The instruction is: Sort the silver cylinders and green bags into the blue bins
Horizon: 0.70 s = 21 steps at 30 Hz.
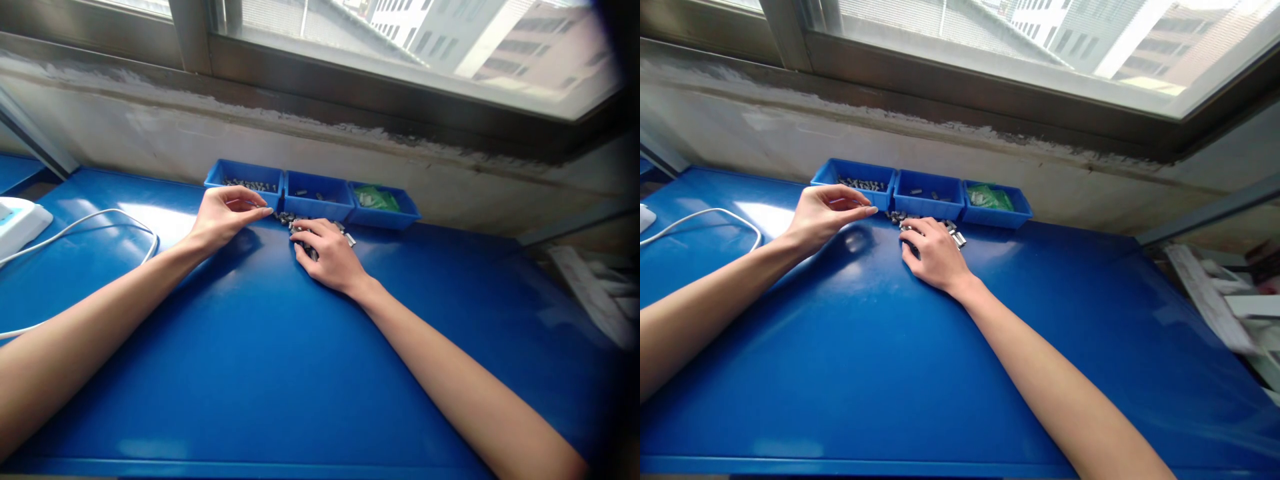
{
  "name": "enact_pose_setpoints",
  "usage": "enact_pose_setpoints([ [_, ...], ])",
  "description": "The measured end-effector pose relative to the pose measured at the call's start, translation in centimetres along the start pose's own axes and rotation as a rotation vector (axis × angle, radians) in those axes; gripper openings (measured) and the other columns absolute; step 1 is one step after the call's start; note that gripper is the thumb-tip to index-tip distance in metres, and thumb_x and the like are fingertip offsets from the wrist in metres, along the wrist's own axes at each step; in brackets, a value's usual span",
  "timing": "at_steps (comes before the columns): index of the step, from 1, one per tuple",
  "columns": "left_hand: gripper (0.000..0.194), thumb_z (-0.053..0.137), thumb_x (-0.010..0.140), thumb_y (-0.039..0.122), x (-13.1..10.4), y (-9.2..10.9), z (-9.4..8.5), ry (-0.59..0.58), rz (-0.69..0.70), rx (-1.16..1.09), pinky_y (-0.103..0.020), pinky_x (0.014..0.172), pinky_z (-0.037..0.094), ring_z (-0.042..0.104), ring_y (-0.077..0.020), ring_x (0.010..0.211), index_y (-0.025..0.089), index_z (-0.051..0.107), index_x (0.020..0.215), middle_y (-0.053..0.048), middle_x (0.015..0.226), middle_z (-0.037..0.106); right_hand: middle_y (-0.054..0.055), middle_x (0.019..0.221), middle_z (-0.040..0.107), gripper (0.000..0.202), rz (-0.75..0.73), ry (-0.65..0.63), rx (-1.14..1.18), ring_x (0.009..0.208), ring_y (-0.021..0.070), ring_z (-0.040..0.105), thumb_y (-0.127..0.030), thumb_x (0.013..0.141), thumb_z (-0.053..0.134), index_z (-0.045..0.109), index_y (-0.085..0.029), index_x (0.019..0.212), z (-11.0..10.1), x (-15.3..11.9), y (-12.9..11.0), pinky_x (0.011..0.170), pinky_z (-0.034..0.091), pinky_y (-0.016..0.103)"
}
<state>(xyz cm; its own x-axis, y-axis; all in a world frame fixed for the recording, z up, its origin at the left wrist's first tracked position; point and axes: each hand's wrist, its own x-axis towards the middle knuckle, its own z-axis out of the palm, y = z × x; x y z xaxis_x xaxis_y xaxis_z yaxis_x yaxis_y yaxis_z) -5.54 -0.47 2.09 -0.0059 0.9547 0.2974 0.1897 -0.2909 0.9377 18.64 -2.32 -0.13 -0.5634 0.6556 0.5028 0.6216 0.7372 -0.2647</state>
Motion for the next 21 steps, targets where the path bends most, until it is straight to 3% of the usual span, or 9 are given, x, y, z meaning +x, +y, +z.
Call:
enact_pose_setpoints([
  [6, 0.030, 0.089, 0.072, 0.043, 0.8, -0.8, -0.9, 0.205, 0.041, -0.022, -0.036, 0.086, 0.064, 0.075, -0.0246, 0.094, 0.022, 0.080, 0.092, -0.007, 0.094, 0.079, 0.009, 0.128, 0.073, 0.019, -0.002, 0.007, 0.007, 0.119, 0.0292, 0.064, -0.019, 0.095, 0.060, 0.075, -0.022, 0.105, 0.1, 0.0, 0.1, 0.101, 0.052, 0.049],
  [11, 0.032, 0.085, 0.077, 0.045, 1.1, -1.4, -1.3, 0.259, 0.029, -0.029, -0.038, 0.089, 0.065, 0.074, -0.0287, 0.108, 0.022, 0.079, 0.099, -0.010, 0.105, 0.079, 0.009, 0.128, 0.073, 0.018, -0.004, 0.009, 0.010, 0.119, 0.0295, 0.064, -0.019, 0.095, 0.060, 0.075, -0.022, 0.105, 0.1, -0.1, 0.1, 0.101, 0.052, 0.049],
  [15, 0.033, 0.082, 0.081, 0.048, 0.8, -1.3, -0.9, 0.223, 0.053, -0.009, -0.040, 0.091, 0.065, 0.075, -0.0290, 0.105, 0.021, 0.080, 0.101, -0.010, 0.104, 0.080, 0.010, 0.129, 0.073, 0.018, -0.004, 0.007, 0.006, 0.119, 0.0291, 0.064, -0.019, 0.095, 0.060, 0.075, -0.022, 0.105, 0.0, -0.1, 0.1, 0.101, 0.052, 0.048],
  [21, 0.031, 0.073, 0.088, 0.040, -0.2, -0.6, 0.3, 0.006, 0.164, 0.197, -0.037, 0.089, 0.064, 0.077, -0.0247, 0.094, 0.016, 0.081, 0.105, -0.009, 0.103, 0.081, 0.010, 0.128, 0.073, 0.019, 0.001, 0.008, 0.020, 0.119, 0.0292, 0.065, -0.019, 0.094, 0.061, 0.076, -0.021, 0.106, 0.0, 0.0, 0.1, 0.102, 0.052, 0.048],
])
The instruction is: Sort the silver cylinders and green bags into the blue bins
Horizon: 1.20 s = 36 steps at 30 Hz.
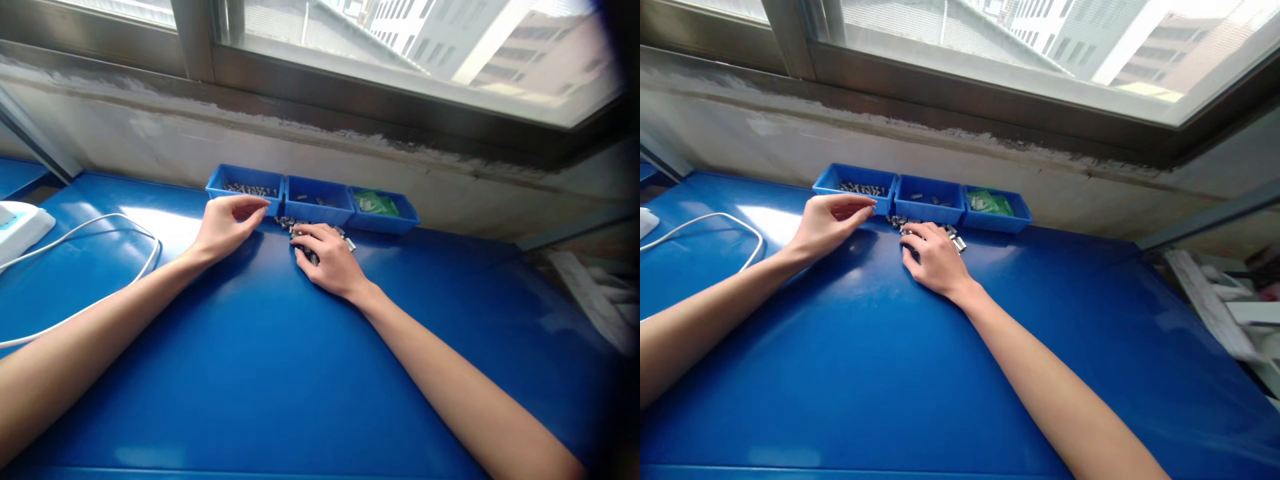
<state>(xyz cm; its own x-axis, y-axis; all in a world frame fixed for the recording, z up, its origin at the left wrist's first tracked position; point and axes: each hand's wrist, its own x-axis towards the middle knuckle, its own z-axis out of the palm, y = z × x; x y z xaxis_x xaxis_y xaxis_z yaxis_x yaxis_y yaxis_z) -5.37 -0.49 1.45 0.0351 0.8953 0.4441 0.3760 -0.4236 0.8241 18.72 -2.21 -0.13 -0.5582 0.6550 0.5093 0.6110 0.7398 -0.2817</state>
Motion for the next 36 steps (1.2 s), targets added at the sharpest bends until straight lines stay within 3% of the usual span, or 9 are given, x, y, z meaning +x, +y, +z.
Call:
enact_pose_setpoints([
  [4, 0.031, 0.062, 0.095, 0.033, -0.3, -0.3, 0.4, -0.141, 0.228, 0.258, -0.039, 0.100, 0.059, 0.074, -0.0259, 0.106, 0.015, 0.080, 0.112, -0.012, 0.115, 0.078, 0.010, 0.122, 0.076, 0.017, 0.035, 0.073, 0.063, 0.114, 0.0266, 0.070, -0.019, 0.092, 0.063, 0.076, -0.020, 0.105, 0.0, 0.0, -0.1, 0.103, 0.054, 0.044],
  [10, 0.045, 0.050, 0.103, 0.035, -0.6, -1.0, 0.7, -0.430, 0.408, 0.512, -0.049, 0.117, 0.046, 0.055, -0.0314, 0.137, 0.017, 0.064, 0.142, -0.013, 0.147, 0.062, 0.010, 0.104, 0.080, 0.015, 0.240, 0.353, 0.025, 0.101, 0.0260, 0.074, -0.021, 0.094, 0.061, 0.076, -0.019, 0.094, -0.7, 0.3, 0.2, 0.097, 0.057, 0.041],
  [13, 0.048, 0.049, 0.104, 0.036, -0.7, -0.9, 0.8, -0.499, 0.413, 0.576, -0.053, 0.119, 0.042, 0.050, -0.0326, 0.141, 0.019, 0.058, 0.148, -0.011, 0.152, 0.057, 0.010, 0.105, 0.080, 0.018, 0.246, 0.251, -0.065, 0.104, 0.0276, 0.073, -0.017, 0.091, 0.060, 0.077, -0.018, 0.097, -1.6, 0.8, 0.1, 0.097, 0.056, 0.042],
  [17, 0.041, 0.048, 0.103, 0.034, -0.8, -0.9, 0.8, -0.454, 0.425, 0.552, -0.048, 0.115, 0.047, 0.057, -0.0300, 0.134, 0.017, 0.065, 0.137, -0.013, 0.145, 0.062, 0.010, 0.112, 0.079, 0.023, 0.219, 0.013, -0.165, 0.109, 0.0293, 0.070, -0.014, 0.091, 0.059, 0.077, -0.017, 0.106, -2.1, 1.5, -0.8, 0.096, 0.054, 0.043],
  [20, 0.040, 0.048, 0.103, 0.033, -0.8, -1.0, 0.8, -0.369, 0.401, 0.512, -0.043, 0.111, 0.051, 0.063, -0.0285, 0.125, 0.014, 0.068, 0.131, -0.015, 0.137, 0.066, 0.012, 0.113, 0.079, 0.023, 0.233, -0.065, -0.222, 0.109, 0.0302, 0.068, -0.016, 0.094, 0.057, 0.077, -0.016, 0.106, -1.6, 1.9, -1.5, 0.094, 0.052, 0.044],
  [25, 0.041, 0.049, 0.103, 0.033, -0.8, -1.2, 0.7, -0.275, 0.320, 0.455, -0.040, 0.109, 0.053, 0.067, -0.0273, 0.121, 0.012, 0.068, 0.134, -0.015, 0.135, 0.067, 0.008, 0.116, 0.079, 0.029, 0.135, -0.054, -0.116, 0.112, 0.0268, 0.066, -0.013, 0.093, 0.056, 0.075, -0.016, 0.115, -0.9, 2.3, -1.9, 0.098, 0.050, 0.041],
  [29, 0.045, 0.050, 0.102, 0.032, -0.8, -1.4, 0.8, -0.293, 0.331, 0.475, -0.045, 0.111, 0.052, 0.063, -0.0302, 0.125, 0.010, 0.065, 0.138, -0.016, 0.135, 0.068, 0.012, 0.108, 0.079, 0.027, 0.261, 0.055, -0.215, 0.109, 0.0303, 0.066, -0.014, 0.093, 0.056, 0.077, -0.015, 0.110, -1.0, 2.3, -1.9, 0.097, 0.049, 0.045],
  [32, 0.046, 0.051, 0.101, 0.032, -0.8, -1.6, 0.9, -0.355, 0.356, 0.460, -0.045, 0.111, 0.052, 0.062, -0.0296, 0.126, 0.012, 0.062, 0.141, -0.015, 0.137, 0.068, 0.013, 0.105, 0.079, 0.029, 0.290, 0.007, -0.223, 0.110, 0.0324, 0.063, -0.014, 0.091, 0.057, 0.076, -0.015, 0.113, -1.0, 2.2, -1.8, 0.096, 0.049, 0.047],
  [36, 0.045, 0.051, 0.101, 0.031, -0.9, -1.4, 0.9, -0.344, 0.338, 0.444, -0.043, 0.109, 0.053, 0.065, -0.0279, 0.123, 0.014, 0.062, 0.142, -0.014, 0.134, 0.069, 0.008, 0.114, 0.078, 0.039, 0.172, -0.046, -0.087, 0.115, 0.0286, 0.060, -0.009, 0.089, 0.055, 0.073, -0.017, 0.122, -0.7, 2.2, -1.4, 0.102, 0.048, 0.042],
])
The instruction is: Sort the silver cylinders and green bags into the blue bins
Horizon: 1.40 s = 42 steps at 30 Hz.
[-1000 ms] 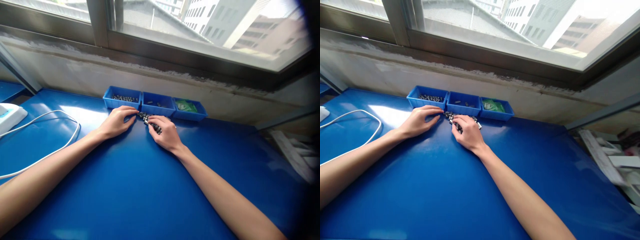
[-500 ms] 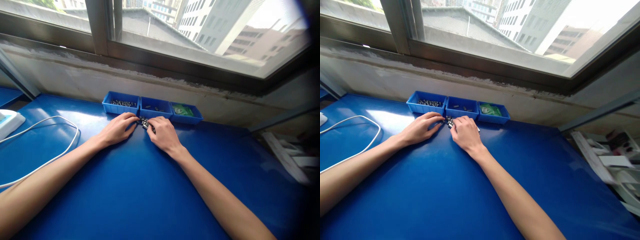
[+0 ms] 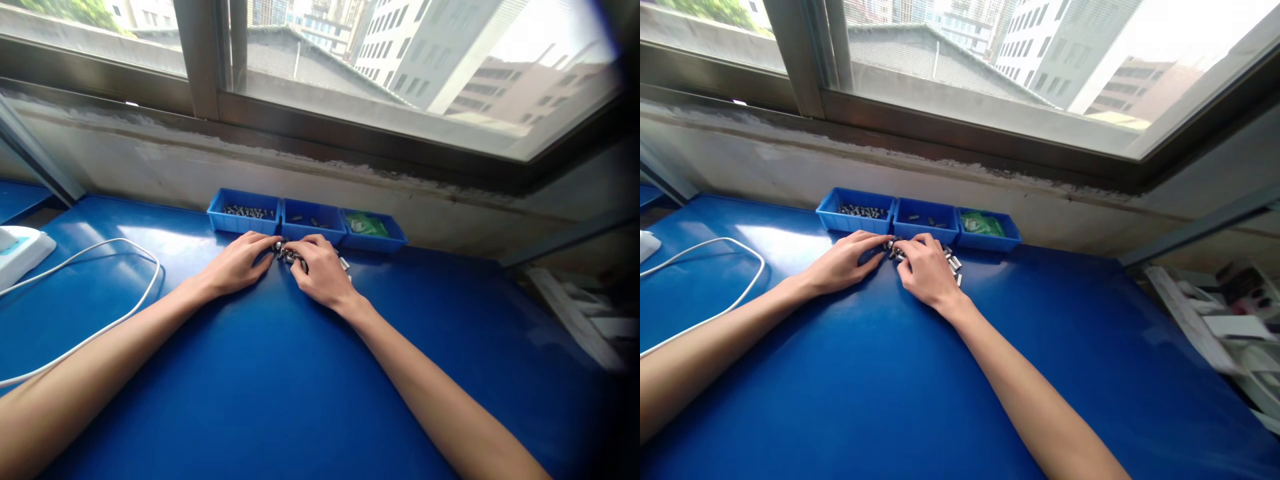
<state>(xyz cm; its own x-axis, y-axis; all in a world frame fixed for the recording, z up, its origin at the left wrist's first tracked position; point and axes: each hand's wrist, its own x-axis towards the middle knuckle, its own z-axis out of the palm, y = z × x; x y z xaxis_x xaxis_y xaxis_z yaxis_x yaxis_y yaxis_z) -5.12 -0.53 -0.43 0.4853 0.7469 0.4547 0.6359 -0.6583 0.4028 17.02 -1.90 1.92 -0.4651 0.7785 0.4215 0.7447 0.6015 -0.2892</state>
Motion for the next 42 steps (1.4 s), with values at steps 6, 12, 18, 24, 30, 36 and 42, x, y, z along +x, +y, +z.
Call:
enact_pose_setpoints([
  [6, 0.047, 0.050, 0.101, 0.031, 0.1, 0.1, -0.2, 0.049, -0.052, 0.007, -0.044, 0.110, 0.052, 0.065, -0.0290, 0.124, 0.010, 0.063, 0.140, -0.016, 0.135, 0.069, 0.010, 0.128, 0.073, 0.040, 0.003, 0.012, -0.075, 0.123, 0.0316, 0.053, -0.015, 0.095, 0.052, 0.066, -0.016, 0.132, 0.4, 0.0, -0.2, 0.104, 0.044, 0.046],
  [12, 0.052, 0.048, 0.098, 0.025, 0.2, -0.1, -0.2, -0.008, 0.016, -0.009, -0.044, 0.111, 0.051, 0.063, -0.0281, 0.126, 0.009, 0.057, 0.147, -0.015, 0.140, 0.067, 0.010, 0.139, 0.067, 0.043, -0.050, -0.066, -0.094, 0.131, 0.0329, 0.047, -0.021, 0.101, 0.048, 0.059, -0.018, 0.142, 1.0, -0.1, -0.8, 0.109, 0.039, 0.050],
  [18, 0.050, 0.048, 0.099, 0.028, 0.2, -0.3, -0.1, -0.010, -0.012, 0.008, -0.044, 0.112, 0.049, 0.061, -0.0286, 0.127, 0.012, 0.061, 0.143, -0.015, 0.141, 0.065, 0.009, 0.134, 0.071, 0.041, -0.055, -0.057, -0.018, 0.128, 0.0309, 0.051, -0.020, 0.097, 0.053, 0.062, -0.020, 0.138, 0.8, 0.0, -0.5, 0.107, 0.041, 0.048],
  [24, 0.050, 0.042, 0.102, 0.028, 0.2, 0.0, -0.4, -0.119, 0.072, 0.059, -0.048, 0.117, 0.043, 0.056, -0.0305, 0.133, 0.013, 0.058, 0.146, -0.014, 0.149, 0.059, 0.011, 0.133, 0.071, 0.038, -0.048, -0.043, -0.102, 0.130, 0.0338, 0.048, -0.021, 0.098, 0.052, 0.065, -0.016, 0.133, 1.0, -0.1, -0.5, 0.107, 0.040, 0.050],
  [30, 0.046, 0.045, 0.101, 0.033, 0.3, 0.2, -0.5, -0.066, 0.042, 0.000, -0.043, 0.111, 0.049, 0.062, -0.0296, 0.125, 0.010, 0.067, 0.133, -0.018, 0.137, 0.065, 0.010, 0.135, 0.071, 0.036, -0.114, -0.072, -0.066, 0.125, 0.0300, 0.054, -0.023, 0.101, 0.051, 0.066, -0.016, 0.133, 0.9, -0.5, -0.4, 0.105, 0.043, 0.046],
  [36, 0.037, 0.055, 0.098, 0.034, 0.2, 0.2, -0.4, -0.027, 0.068, -0.061, -0.039, 0.107, 0.053, 0.067, -0.0271, 0.119, 0.014, 0.072, 0.124, -0.015, 0.129, 0.070, 0.012, 0.130, 0.073, 0.037, -0.031, -0.033, -0.070, 0.120, 0.0297, 0.060, -0.024, 0.100, 0.052, 0.065, -0.014, 0.134, 0.5, -0.8, -0.2, 0.101, 0.045, 0.044],
  [42, 0.032, 0.061, 0.095, 0.034, 0.0, 0.3, -0.7, 0.041, 0.071, -0.124, -0.035, 0.098, 0.059, 0.073, -0.0233, 0.105, 0.016, 0.076, 0.117, -0.011, 0.121, 0.075, 0.012, 0.125, 0.075, 0.029, -0.002, -0.039, -0.110, 0.118, 0.0313, 0.061, -0.027, 0.100, 0.055, 0.071, -0.015, 0.122, 0.1, -1.0, -0.5, 0.098, 0.046, 0.045],
])
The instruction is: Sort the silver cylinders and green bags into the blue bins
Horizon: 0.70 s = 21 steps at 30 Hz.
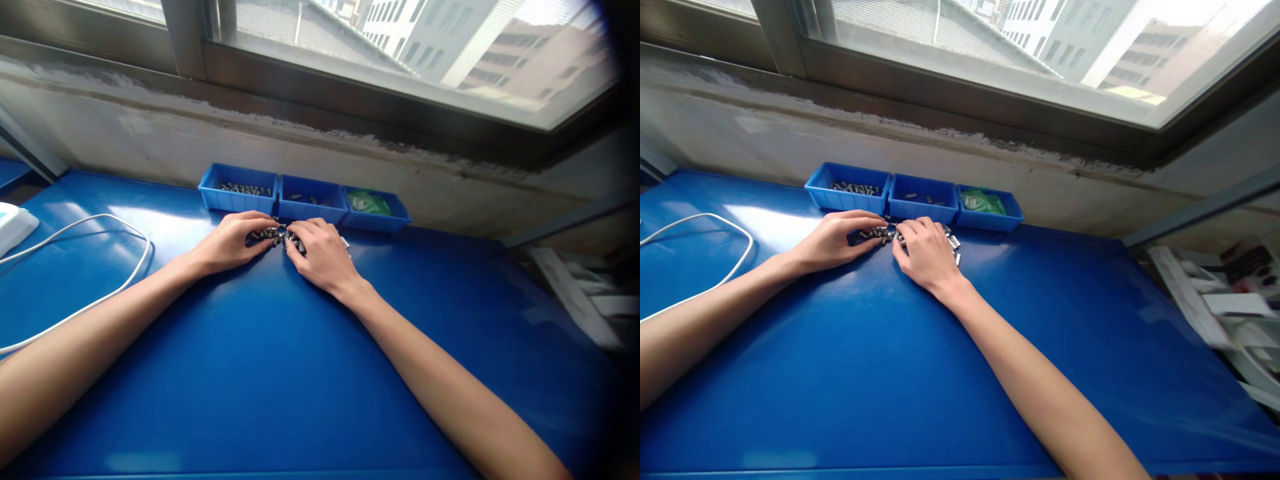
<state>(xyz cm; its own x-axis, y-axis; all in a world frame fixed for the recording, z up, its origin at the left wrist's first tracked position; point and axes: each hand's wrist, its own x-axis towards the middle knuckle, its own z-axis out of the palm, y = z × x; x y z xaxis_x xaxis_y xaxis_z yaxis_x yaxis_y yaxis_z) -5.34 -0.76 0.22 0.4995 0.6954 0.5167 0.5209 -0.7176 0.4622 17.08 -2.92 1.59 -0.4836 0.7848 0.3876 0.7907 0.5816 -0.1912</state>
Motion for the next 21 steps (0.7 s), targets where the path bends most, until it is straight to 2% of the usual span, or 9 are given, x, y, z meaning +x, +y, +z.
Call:
enact_pose_setpoints([
  [4, 0.026, 0.066, 0.093, 0.035, -0.04, 0.27, -0.32, 0.056, -0.060, -0.082, -0.031, 0.082, 0.063, 0.076, -0.0201, 0.085, 0.015, 0.079, 0.102, -0.010, 0.107, 0.079, 0.011, 0.130, 0.073, 0.031, -0.026, 0.032, -0.007, 0.120, 0.0304, 0.061, -0.031, 0.102, 0.054, 0.071, -0.015, 0.122, -0.01, -0.54, -0.14, 0.099, 0.045, 0.044],
  [6, 0.026, 0.069, 0.091, 0.037, -0.11, 0.27, -0.41, 0.073, -0.116, -0.141, -0.031, 0.079, 0.064, 0.076, -0.0205, 0.083, 0.014, 0.080, 0.098, -0.010, 0.102, 0.079, 0.011, 0.129, 0.073, 0.030, -0.039, 0.056, -0.014, 0.120, 0.0296, 0.061, -0.032, 0.102, 0.053, 0.072, -0.016, 0.119, 0.07, -0.78, -0.05, 0.100, 0.044, 0.044],
  [11, 0.039, 0.080, 0.081, 0.049, -0.28, 0.03, -0.49, 0.154, -0.242, -0.248, -0.035, 0.079, 0.067, 0.077, -0.0231, 0.084, 0.013, 0.080, 0.095, -0.012, 0.105, 0.078, 0.010, 0.115, 0.077, 0.028, -0.060, 0.133, -0.029, 0.112, 0.0278, 0.063, -0.029, 0.103, 0.048, 0.073, -0.019, 0.106, 0.17, -0.89, 0.55, 0.097, 0.041, 0.044],
  [15, 0.029, 0.072, 0.088, 0.043, -0.08, 0.16, -0.61, 0.131, -0.191, -0.137, -0.035, 0.084, 0.065, 0.076, -0.0236, 0.088, 0.016, 0.082, 0.086, -0.010, 0.100, 0.080, 0.008, 0.104, 0.078, 0.028, -0.081, 0.151, -0.047, 0.105, 0.0273, 0.064, -0.029, 0.103, 0.047, 0.073, -0.020, 0.097, 0.18, -0.82, 0.74, 0.093, 0.041, 0.044],
  [21, 0.020, 0.068, 0.088, 0.032, -0.15, 0.20, -0.53, 0.085, -0.068, 0.010, -0.036, 0.090, 0.060, 0.074, -0.0239, 0.094, 0.018, 0.081, 0.092, -0.009, 0.105, 0.079, 0.007, 0.100, 0.079, 0.029, -0.113, 0.146, -0.033, 0.100, 0.0254, 0.065, -0.029, 0.104, 0.046, 0.072, -0.020, 0.093, 0.28, -0.77, 0.77, 0.090, 0.042, 0.042],
])
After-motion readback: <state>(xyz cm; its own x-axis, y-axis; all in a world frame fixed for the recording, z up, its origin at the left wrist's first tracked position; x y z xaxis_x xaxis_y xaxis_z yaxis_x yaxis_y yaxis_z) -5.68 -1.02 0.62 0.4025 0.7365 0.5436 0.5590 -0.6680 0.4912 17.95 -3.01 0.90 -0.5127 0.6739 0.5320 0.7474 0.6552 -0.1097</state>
